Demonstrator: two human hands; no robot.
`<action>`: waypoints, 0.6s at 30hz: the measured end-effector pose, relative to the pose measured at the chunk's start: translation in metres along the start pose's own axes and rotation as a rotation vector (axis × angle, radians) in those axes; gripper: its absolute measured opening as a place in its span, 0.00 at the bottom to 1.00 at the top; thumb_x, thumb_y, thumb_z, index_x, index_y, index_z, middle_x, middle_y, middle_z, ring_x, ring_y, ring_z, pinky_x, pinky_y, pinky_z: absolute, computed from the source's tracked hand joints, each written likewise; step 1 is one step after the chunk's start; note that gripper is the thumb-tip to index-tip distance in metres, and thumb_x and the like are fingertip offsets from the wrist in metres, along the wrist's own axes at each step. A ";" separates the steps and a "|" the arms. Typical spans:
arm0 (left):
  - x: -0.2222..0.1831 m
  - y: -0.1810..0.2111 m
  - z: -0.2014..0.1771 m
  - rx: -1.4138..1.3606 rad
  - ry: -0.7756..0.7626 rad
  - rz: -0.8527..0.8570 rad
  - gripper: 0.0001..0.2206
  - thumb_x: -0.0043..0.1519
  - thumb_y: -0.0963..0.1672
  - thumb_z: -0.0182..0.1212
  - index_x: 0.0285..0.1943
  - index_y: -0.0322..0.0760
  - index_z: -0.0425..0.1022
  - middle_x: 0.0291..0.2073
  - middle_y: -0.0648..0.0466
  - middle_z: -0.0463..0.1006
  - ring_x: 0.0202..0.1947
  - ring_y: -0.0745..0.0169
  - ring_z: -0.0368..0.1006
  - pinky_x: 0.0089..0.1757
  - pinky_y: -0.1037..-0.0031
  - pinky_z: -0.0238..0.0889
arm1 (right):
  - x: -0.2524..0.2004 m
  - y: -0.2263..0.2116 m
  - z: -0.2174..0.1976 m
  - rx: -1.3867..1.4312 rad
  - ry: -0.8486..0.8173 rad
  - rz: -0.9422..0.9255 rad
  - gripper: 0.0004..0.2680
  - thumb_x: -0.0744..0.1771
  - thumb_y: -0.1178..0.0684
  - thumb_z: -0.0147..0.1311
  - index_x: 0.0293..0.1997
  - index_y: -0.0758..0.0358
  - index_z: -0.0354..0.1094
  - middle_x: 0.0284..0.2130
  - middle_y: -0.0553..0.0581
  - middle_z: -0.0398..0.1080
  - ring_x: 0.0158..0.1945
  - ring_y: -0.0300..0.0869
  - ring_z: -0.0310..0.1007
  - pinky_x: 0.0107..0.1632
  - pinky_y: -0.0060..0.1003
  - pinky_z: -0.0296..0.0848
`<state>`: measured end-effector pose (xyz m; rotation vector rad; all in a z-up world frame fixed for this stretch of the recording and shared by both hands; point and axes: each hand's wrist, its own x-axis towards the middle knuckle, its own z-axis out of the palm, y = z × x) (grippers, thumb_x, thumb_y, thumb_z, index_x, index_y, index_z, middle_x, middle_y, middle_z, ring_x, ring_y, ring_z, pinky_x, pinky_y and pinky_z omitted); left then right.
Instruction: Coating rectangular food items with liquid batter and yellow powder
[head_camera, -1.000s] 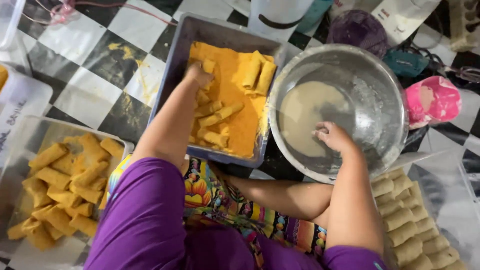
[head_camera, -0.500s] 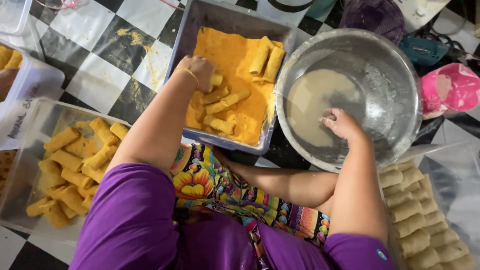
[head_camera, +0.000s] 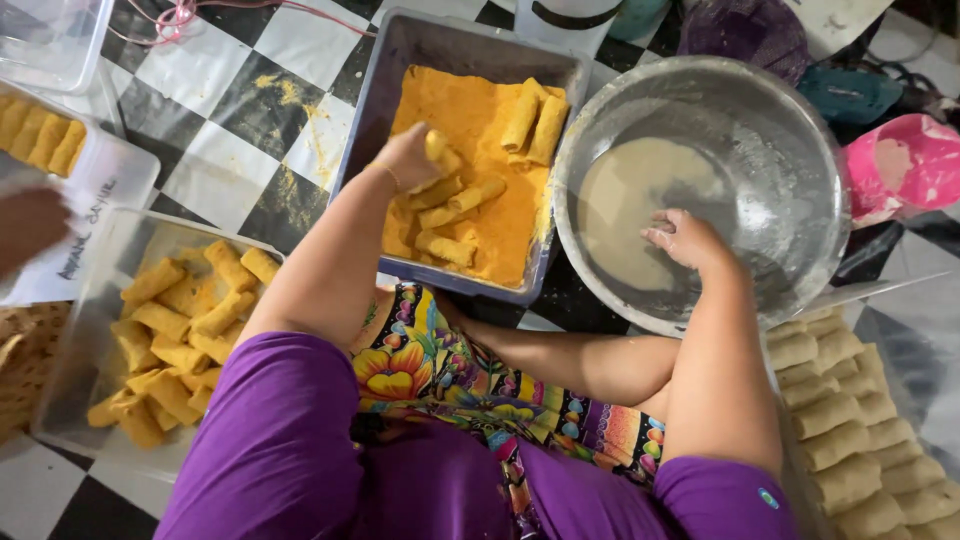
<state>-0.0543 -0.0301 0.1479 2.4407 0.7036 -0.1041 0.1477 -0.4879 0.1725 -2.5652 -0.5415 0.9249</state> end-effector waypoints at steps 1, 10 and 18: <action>-0.001 0.000 0.013 -0.064 -0.008 0.087 0.26 0.54 0.51 0.67 0.58 0.35 0.69 0.45 0.32 0.79 0.49 0.28 0.76 0.47 0.51 0.72 | 0.001 -0.001 -0.001 -0.002 -0.007 -0.010 0.21 0.67 0.45 0.57 0.67 0.61 0.67 0.50 0.64 0.77 0.51 0.54 0.79 0.55 0.50 0.75; 0.004 0.072 0.044 0.614 -0.322 -0.004 0.45 0.46 0.64 0.68 0.70 0.48 0.61 0.55 0.51 0.80 0.56 0.44 0.76 0.53 0.43 0.65 | 0.028 0.026 0.016 -0.052 -0.010 -0.046 0.21 0.67 0.43 0.59 0.66 0.61 0.69 0.50 0.66 0.77 0.55 0.58 0.76 0.57 0.51 0.73; 0.009 0.033 0.024 0.523 -0.480 -0.057 0.43 0.41 0.61 0.75 0.65 0.46 0.70 0.56 0.49 0.80 0.57 0.41 0.76 0.53 0.43 0.66 | 0.019 0.022 0.008 -0.049 -0.005 -0.079 0.20 0.67 0.43 0.59 0.64 0.62 0.70 0.48 0.69 0.77 0.54 0.60 0.76 0.56 0.53 0.73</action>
